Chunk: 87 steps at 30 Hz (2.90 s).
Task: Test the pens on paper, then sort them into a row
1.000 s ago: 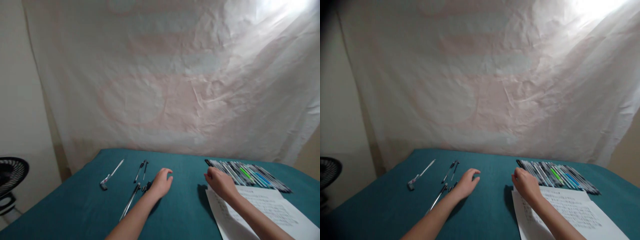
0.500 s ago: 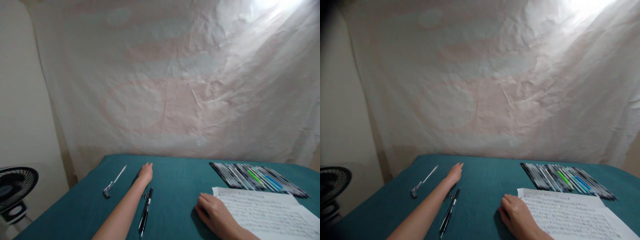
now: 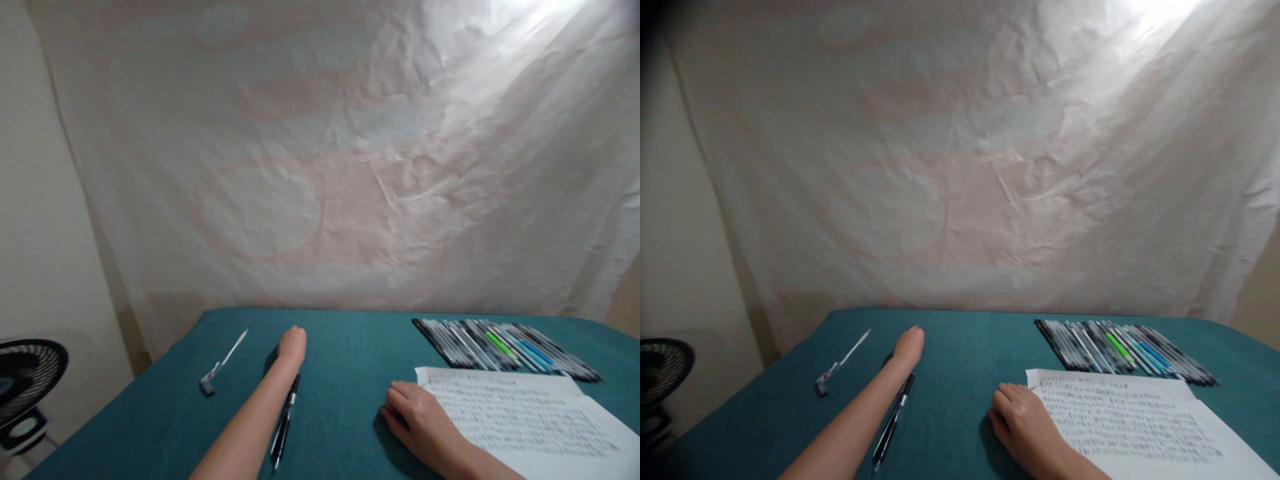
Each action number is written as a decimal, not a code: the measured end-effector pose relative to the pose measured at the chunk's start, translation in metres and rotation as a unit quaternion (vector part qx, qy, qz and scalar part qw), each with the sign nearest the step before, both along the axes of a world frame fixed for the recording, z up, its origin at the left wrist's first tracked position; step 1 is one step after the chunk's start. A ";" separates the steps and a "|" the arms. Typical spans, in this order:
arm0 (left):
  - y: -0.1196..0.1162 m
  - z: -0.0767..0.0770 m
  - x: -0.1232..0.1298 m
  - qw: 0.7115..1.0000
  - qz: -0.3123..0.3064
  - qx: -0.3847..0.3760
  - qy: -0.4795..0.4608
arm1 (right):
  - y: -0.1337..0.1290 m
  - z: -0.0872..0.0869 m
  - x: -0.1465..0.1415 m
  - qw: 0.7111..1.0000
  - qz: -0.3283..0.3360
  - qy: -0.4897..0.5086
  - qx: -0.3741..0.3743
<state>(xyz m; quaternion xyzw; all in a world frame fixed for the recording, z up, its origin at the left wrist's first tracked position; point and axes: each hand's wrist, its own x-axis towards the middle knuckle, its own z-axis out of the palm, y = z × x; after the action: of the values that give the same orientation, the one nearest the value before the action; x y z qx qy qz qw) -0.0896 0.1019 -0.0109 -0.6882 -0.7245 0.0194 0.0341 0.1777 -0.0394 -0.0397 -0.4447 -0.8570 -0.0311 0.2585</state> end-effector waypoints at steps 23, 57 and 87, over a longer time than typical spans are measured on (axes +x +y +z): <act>-0.109 -0.005 0.148 0.982 -0.171 0.020 -0.081 | -0.001 0.005 0.004 0.999 -0.019 0.039 0.022; -0.136 -0.013 0.086 0.880 -0.277 0.094 -0.374 | -0.025 0.023 -0.007 0.988 0.151 -0.025 -0.022; -0.156 0.002 0.105 0.834 -0.213 -0.010 -0.509 | -0.032 0.027 -0.006 0.970 -0.113 0.017 -0.217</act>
<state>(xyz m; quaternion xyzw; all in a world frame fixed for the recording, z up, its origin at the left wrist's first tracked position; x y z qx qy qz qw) 0.0154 -0.0543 -0.0085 -0.7385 -0.4744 -0.3346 -0.3428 0.1718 -0.0715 -0.0124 -0.5843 -0.7832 0.1340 0.1651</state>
